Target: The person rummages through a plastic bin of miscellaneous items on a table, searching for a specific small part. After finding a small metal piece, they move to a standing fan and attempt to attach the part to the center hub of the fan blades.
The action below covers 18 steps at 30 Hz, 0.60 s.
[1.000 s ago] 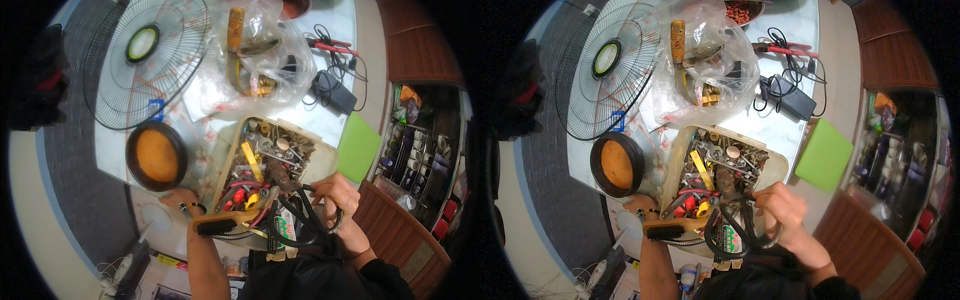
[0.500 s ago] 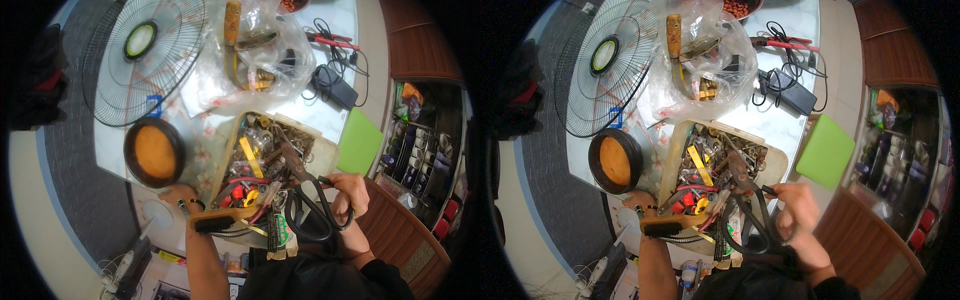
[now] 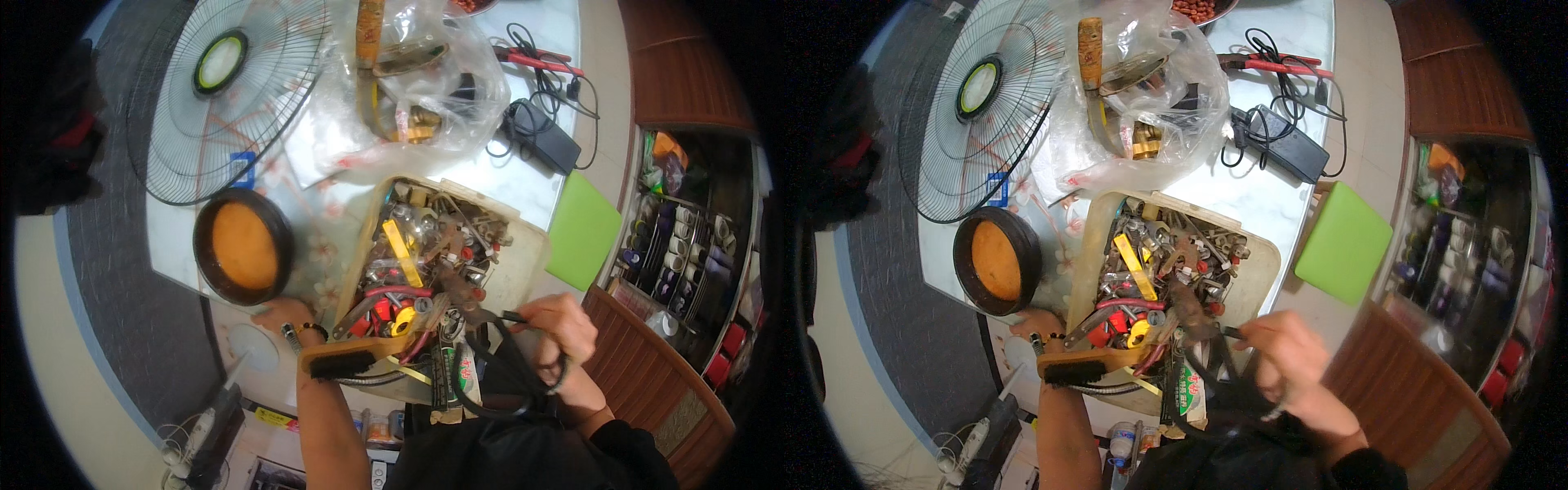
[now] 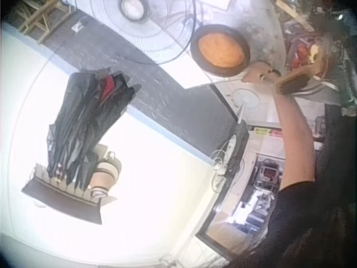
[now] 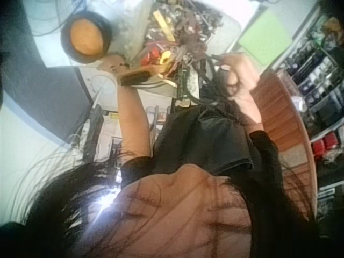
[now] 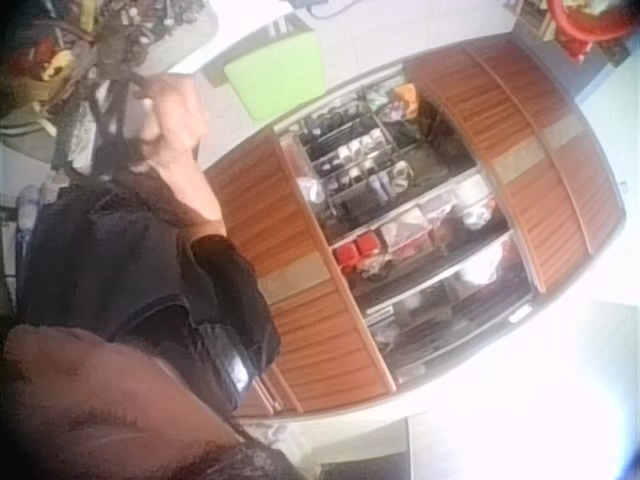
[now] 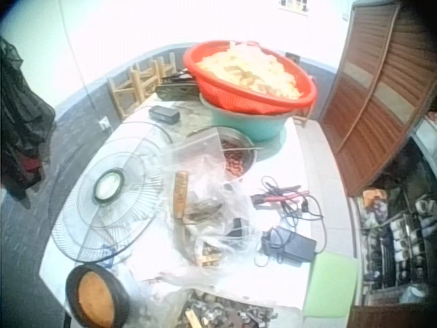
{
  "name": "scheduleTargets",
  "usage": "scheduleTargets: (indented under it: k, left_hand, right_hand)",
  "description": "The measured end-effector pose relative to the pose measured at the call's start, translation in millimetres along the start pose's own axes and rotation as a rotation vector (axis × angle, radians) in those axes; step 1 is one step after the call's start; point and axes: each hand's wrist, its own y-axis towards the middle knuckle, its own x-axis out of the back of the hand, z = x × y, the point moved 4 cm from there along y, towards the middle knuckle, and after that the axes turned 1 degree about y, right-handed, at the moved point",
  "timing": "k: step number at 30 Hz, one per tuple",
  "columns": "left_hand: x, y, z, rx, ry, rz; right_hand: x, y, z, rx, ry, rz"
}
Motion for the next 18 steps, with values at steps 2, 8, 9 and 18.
scheduleTargets:
  k: [2, 8, 9, 18]
  left_hand:
    - [-2.9, 2.4, 1.9, 0.002, -0.011, -0.022]
    - [-5.0, 5.7, 5.0, -0.006, -0.008, -0.032]
    - [-3.9, 5.4, 3.7, -0.027, -0.004, -0.050]
    - [2.5, -0.5, -4.6, 0.023, -0.036, -0.014]
  right_hand:
    - [-13.9, 5.8, 2.8, -0.039, 0.059, 0.037]
    - [-29.0, 16.6, -8.3, 0.036, 0.019, -0.144]
    - [-26.6, 15.0, -10.0, 0.052, 0.015, -0.187]
    - [17.6, 0.1, -20.8, 0.078, 0.011, -0.368]
